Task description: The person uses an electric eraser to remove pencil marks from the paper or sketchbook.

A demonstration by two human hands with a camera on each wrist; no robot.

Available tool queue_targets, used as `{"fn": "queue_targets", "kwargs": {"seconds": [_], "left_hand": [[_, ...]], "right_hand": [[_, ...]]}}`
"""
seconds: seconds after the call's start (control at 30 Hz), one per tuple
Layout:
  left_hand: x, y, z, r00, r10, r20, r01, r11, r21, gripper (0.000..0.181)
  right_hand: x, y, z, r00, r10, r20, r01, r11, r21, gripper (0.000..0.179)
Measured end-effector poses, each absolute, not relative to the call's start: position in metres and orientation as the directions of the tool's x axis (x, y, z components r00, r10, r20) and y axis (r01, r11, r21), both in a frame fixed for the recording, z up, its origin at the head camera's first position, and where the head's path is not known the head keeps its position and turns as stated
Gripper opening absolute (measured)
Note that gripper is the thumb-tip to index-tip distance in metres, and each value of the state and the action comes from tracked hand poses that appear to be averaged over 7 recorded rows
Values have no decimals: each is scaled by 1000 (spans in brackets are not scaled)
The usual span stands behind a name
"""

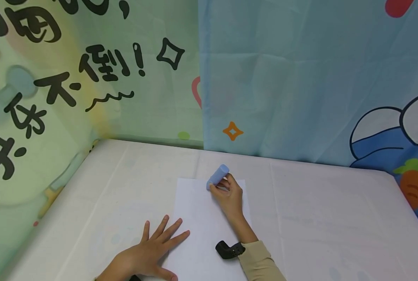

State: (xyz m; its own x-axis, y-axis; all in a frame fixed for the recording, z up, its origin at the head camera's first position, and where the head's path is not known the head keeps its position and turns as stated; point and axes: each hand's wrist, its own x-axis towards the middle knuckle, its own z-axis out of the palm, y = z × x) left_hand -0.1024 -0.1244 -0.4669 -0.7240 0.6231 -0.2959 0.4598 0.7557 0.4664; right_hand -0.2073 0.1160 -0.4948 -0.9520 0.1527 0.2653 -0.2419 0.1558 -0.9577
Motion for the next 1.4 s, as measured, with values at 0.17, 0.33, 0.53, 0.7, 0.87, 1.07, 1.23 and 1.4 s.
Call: {"fn": "queue_targets", "kwargs": {"seconds": [0.17,0.33,0.53,0.7,0.87,1.07,1.23,1.4], "left_hand": [[-102,-124,-465,-723,621,-302,456,758,467,103],[-102,-124,-464,-724,624,-295,458,754,470,103],[-102,-124,-463,-722,626,-295,453,750,482,102],[-102,-124,-464,-721,627,-295,456,750,479,103],[-102,-124,-466,-724,625,-292,461,753,470,103],[-102,-124,-466,-727,621,-294,457,756,469,103],[-103,-124,-466,-724,620,-303,449,757,474,103],[-103,-124,-466,-722,620,-308,442,755,484,102]], "right_hand": [[-207,116,-495,-953,152,260,-237,155,-959,32],[-208,117,-495,-948,166,273,-248,153,-956,31],[-207,118,-494,-942,179,284,-253,177,-951,34],[-207,119,-494,-942,176,287,-258,171,-951,32],[-206,119,-494,-949,161,270,-247,153,-957,33],[-206,117,-495,-953,145,265,-244,144,-959,36],[-206,115,-496,-954,122,274,-258,134,-957,33],[-206,115,-497,-956,111,272,-255,144,-956,33]]}}
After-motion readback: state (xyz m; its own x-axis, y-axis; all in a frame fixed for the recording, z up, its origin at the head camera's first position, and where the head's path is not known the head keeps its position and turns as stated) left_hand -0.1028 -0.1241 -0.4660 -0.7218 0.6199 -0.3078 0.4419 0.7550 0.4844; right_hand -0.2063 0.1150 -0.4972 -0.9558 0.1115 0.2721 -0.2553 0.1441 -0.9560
